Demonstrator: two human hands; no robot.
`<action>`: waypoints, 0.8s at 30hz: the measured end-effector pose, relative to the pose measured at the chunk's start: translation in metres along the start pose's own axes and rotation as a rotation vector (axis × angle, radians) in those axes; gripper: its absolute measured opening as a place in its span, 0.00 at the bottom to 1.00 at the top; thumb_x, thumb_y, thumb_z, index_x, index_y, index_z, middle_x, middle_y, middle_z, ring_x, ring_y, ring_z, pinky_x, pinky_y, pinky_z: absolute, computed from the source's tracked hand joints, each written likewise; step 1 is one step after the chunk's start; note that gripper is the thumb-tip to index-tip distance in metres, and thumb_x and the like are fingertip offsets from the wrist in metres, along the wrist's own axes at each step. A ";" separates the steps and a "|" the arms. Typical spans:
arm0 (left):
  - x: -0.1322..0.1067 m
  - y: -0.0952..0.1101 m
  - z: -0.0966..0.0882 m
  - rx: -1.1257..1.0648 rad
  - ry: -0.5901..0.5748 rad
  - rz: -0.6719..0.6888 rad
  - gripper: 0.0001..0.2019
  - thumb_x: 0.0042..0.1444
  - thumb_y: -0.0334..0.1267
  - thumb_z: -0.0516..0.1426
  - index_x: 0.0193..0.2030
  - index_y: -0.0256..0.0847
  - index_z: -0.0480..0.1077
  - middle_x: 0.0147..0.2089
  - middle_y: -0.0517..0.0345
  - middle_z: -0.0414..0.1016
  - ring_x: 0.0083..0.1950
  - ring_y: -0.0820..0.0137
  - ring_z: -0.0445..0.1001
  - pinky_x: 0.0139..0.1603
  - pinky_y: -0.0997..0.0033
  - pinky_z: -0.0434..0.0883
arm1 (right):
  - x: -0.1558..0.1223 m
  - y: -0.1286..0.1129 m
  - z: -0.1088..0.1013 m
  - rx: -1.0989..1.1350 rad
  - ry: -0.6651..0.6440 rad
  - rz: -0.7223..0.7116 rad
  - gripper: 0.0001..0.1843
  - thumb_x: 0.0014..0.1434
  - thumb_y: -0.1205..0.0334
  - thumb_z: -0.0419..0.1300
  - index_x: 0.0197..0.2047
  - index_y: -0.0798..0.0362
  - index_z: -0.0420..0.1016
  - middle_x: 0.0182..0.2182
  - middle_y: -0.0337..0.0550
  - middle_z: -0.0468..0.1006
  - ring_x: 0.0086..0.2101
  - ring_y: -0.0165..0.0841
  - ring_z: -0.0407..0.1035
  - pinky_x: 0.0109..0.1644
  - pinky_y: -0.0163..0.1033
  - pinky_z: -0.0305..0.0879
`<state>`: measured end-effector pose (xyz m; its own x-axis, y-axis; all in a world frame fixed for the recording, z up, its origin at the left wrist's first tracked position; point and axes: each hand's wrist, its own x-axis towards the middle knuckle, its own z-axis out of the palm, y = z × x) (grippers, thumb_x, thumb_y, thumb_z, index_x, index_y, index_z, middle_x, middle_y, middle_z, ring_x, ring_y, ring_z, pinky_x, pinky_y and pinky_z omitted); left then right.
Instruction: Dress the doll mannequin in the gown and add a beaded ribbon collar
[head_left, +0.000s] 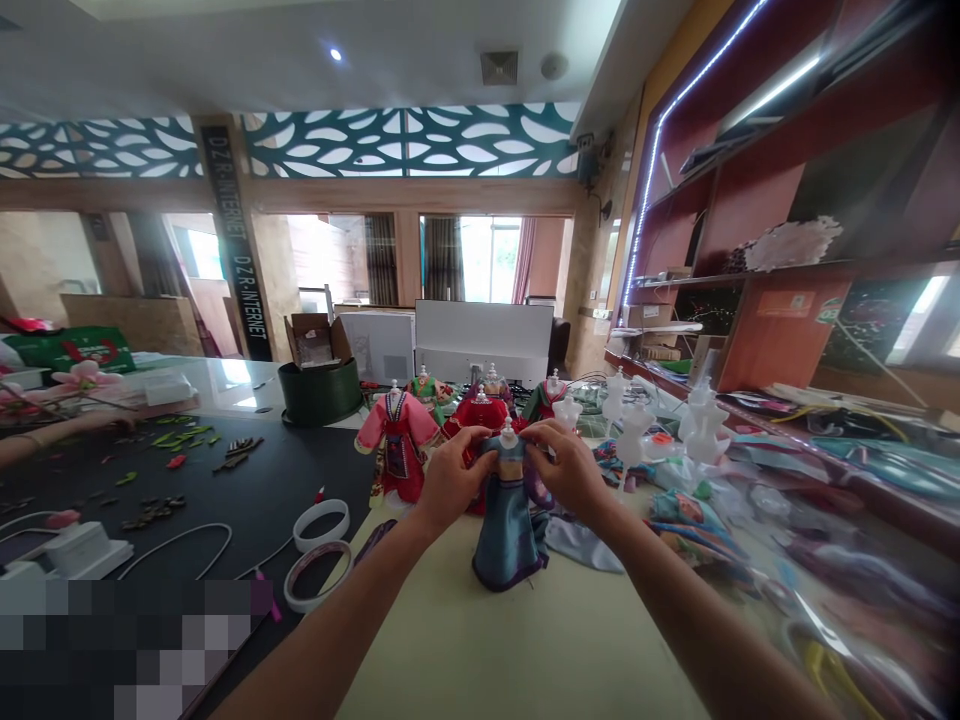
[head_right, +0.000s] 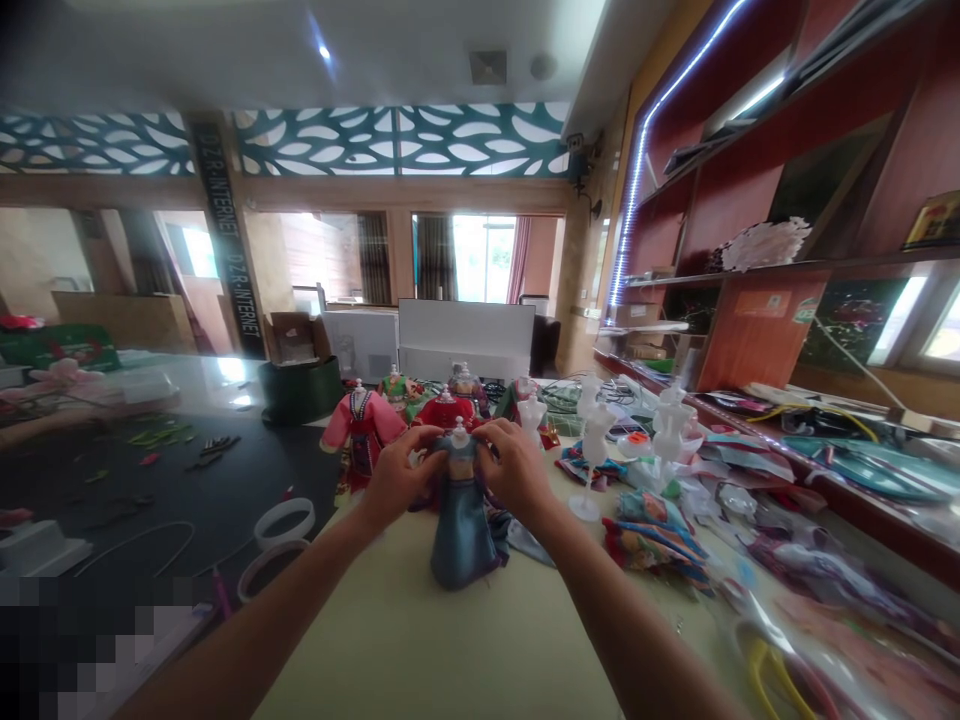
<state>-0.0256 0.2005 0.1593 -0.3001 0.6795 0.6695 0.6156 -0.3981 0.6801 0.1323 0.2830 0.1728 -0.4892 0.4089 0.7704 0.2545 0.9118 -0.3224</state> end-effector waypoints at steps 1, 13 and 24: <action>0.001 0.001 -0.001 -0.020 -0.001 -0.012 0.13 0.48 0.36 0.59 0.43 0.43 0.70 0.42 0.57 0.75 0.43 0.66 0.72 0.47 0.67 0.65 | -0.001 -0.001 0.000 -0.003 -0.006 0.006 0.10 0.54 0.69 0.54 0.38 0.51 0.73 0.37 0.44 0.74 0.38 0.37 0.67 0.43 0.40 0.62; -0.046 -0.050 -0.015 -0.322 0.177 -0.603 0.23 0.44 0.56 0.58 0.33 0.34 0.70 0.29 0.53 0.75 0.31 0.67 0.73 0.35 0.69 0.68 | -0.054 0.042 0.009 0.513 0.220 0.724 0.17 0.51 0.50 0.56 0.37 0.55 0.72 0.35 0.49 0.75 0.38 0.42 0.68 0.44 0.46 0.62; -0.033 -0.045 0.004 -0.740 0.208 -0.829 0.09 0.42 0.39 0.63 0.28 0.36 0.70 0.24 0.59 0.73 0.24 0.74 0.71 0.25 0.76 0.67 | -0.057 0.041 0.028 1.070 0.068 0.904 0.14 0.46 0.51 0.61 0.29 0.55 0.74 0.28 0.47 0.78 0.29 0.38 0.72 0.33 0.41 0.68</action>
<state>-0.0409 0.1984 0.1050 -0.5736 0.8152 -0.0803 -0.3915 -0.1867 0.9010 0.1471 0.2986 0.1005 -0.4509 0.8881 0.0888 -0.3102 -0.0626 -0.9486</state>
